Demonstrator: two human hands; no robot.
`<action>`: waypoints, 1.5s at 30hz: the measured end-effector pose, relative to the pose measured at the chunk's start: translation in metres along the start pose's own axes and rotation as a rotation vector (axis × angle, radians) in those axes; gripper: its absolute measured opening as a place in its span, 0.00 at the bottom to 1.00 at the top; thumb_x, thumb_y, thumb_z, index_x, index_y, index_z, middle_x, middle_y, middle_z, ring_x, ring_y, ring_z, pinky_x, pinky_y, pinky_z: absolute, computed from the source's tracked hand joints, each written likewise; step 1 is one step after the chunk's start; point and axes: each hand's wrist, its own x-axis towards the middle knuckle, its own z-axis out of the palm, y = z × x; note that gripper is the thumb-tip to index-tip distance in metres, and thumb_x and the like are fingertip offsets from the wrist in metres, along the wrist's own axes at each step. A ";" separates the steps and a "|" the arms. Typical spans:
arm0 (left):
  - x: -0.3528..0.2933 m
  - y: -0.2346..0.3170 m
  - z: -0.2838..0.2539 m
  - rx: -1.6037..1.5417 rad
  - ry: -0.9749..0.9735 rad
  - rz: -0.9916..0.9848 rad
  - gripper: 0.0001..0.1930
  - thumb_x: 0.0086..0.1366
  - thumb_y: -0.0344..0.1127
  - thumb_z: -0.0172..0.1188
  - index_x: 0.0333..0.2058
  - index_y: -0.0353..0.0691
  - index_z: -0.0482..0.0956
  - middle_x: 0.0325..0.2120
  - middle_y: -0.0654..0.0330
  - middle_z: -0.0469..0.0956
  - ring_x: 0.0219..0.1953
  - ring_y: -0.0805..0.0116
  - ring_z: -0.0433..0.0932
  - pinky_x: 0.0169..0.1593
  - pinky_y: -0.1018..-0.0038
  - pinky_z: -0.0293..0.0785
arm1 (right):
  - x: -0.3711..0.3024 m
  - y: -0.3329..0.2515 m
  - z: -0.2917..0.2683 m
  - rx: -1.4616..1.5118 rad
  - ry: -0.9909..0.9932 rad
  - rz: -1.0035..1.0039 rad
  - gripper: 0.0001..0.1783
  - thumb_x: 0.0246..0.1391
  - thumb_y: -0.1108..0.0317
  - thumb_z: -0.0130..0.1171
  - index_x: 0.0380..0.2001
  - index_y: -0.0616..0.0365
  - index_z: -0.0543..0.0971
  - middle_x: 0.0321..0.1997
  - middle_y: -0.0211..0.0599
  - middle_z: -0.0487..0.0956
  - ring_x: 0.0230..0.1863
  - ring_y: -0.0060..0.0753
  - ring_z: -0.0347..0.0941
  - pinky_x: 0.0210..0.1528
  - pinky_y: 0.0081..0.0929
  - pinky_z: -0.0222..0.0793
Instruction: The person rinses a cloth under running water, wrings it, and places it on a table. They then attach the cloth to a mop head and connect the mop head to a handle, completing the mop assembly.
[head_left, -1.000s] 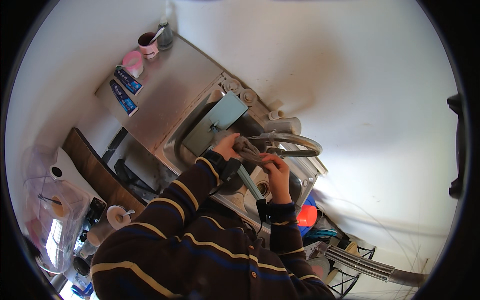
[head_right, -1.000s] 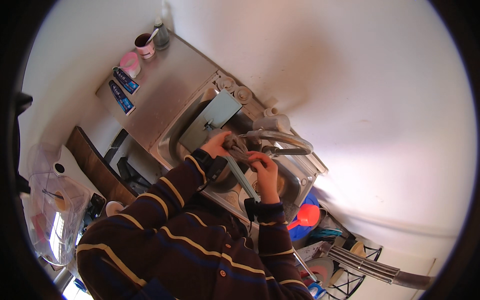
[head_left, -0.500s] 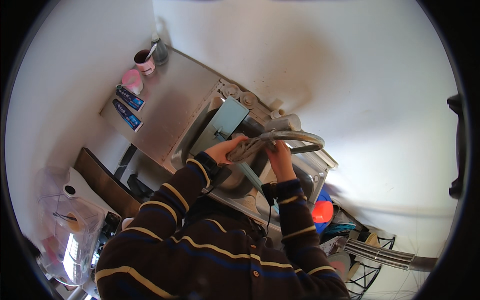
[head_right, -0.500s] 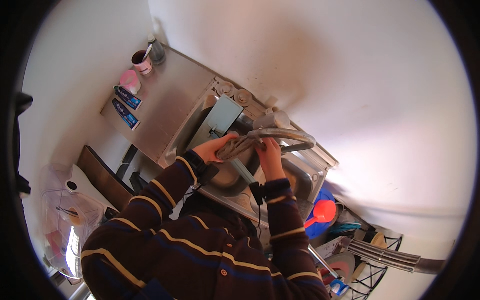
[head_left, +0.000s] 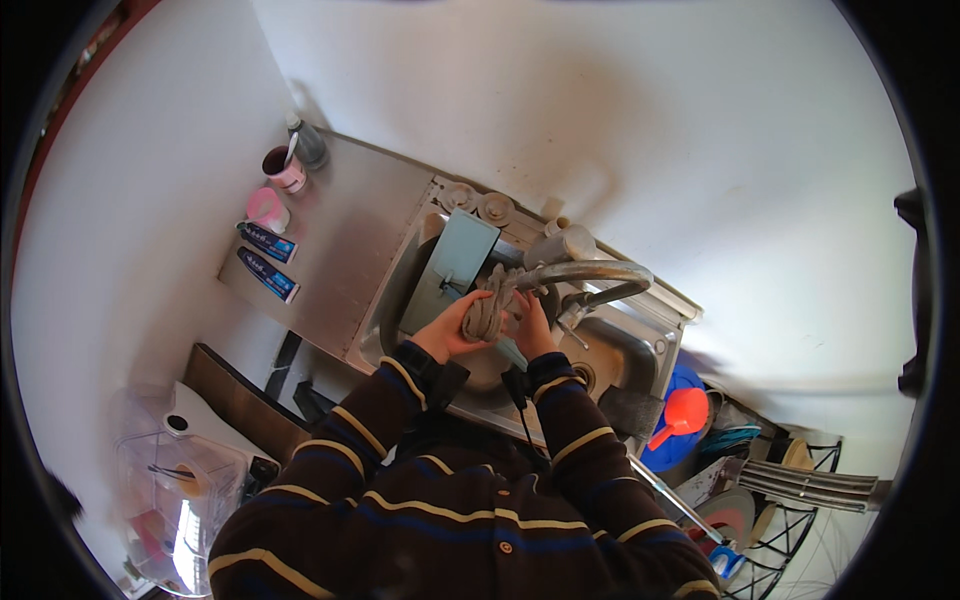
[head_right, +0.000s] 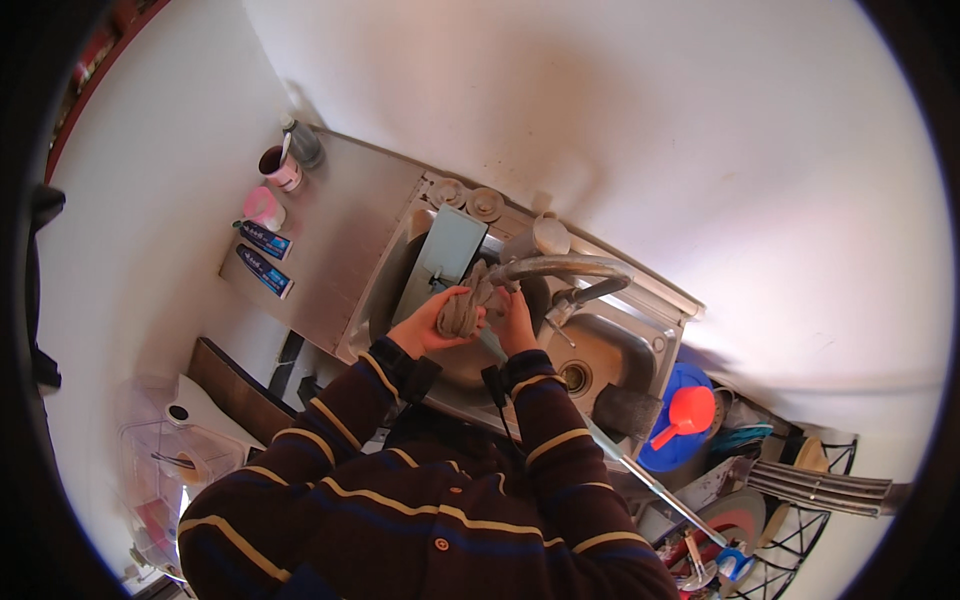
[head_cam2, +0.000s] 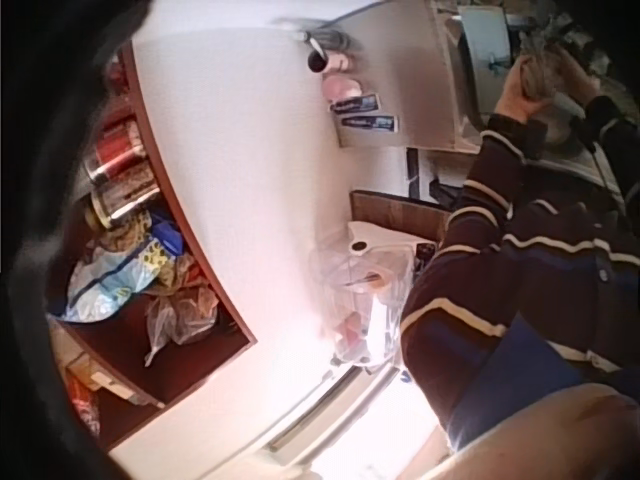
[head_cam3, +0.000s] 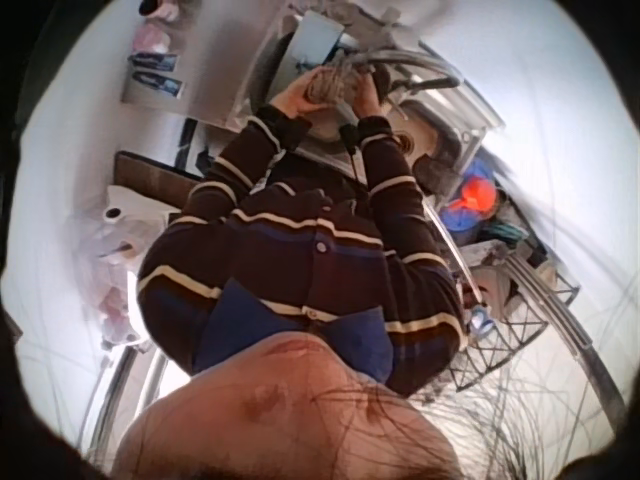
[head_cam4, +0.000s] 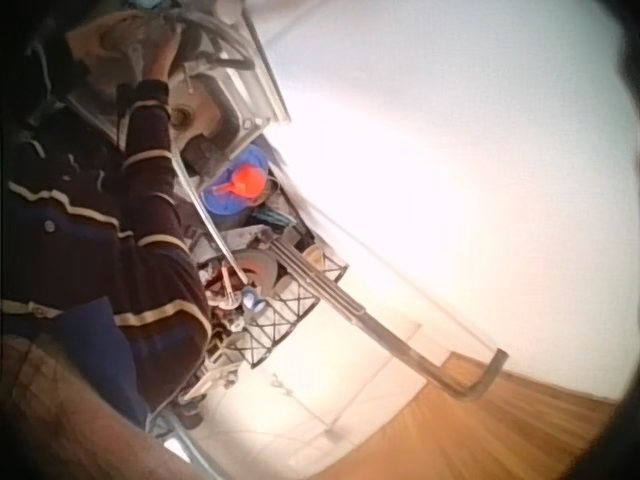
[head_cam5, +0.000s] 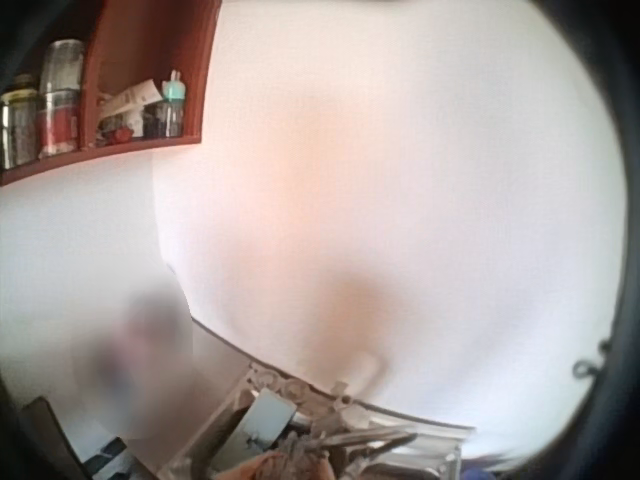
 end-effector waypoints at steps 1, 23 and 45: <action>-0.003 -0.002 0.002 -0.044 -0.016 -0.018 0.16 0.67 0.44 0.54 0.41 0.34 0.75 0.36 0.54 0.77 0.40 0.62 0.77 0.48 0.66 0.76 | -0.003 0.000 0.003 0.174 -0.099 0.048 0.30 0.65 0.47 0.49 0.61 0.56 0.65 0.62 0.38 0.70 0.63 0.39 0.65 0.63 0.37 0.63; 0.003 -0.008 -0.002 0.004 0.083 -0.006 0.17 0.66 0.45 0.60 0.44 0.37 0.74 0.32 0.56 0.76 0.30 0.68 0.76 0.41 0.69 0.82 | 0.010 -0.032 0.035 0.012 -0.344 -0.178 0.14 0.55 0.64 0.66 0.41 0.57 0.77 0.36 0.29 0.78 0.39 0.25 0.75 0.43 0.25 0.73; 0.048 -0.011 -0.026 2.058 0.293 0.610 0.14 0.63 0.43 0.56 0.39 0.37 0.79 0.30 0.45 0.80 0.34 0.41 0.79 0.38 0.53 0.75 | 0.051 -0.001 0.020 -1.143 0.046 -0.529 0.19 0.67 0.53 0.46 0.37 0.57 0.76 0.29 0.40 0.76 0.35 0.46 0.75 0.42 0.40 0.71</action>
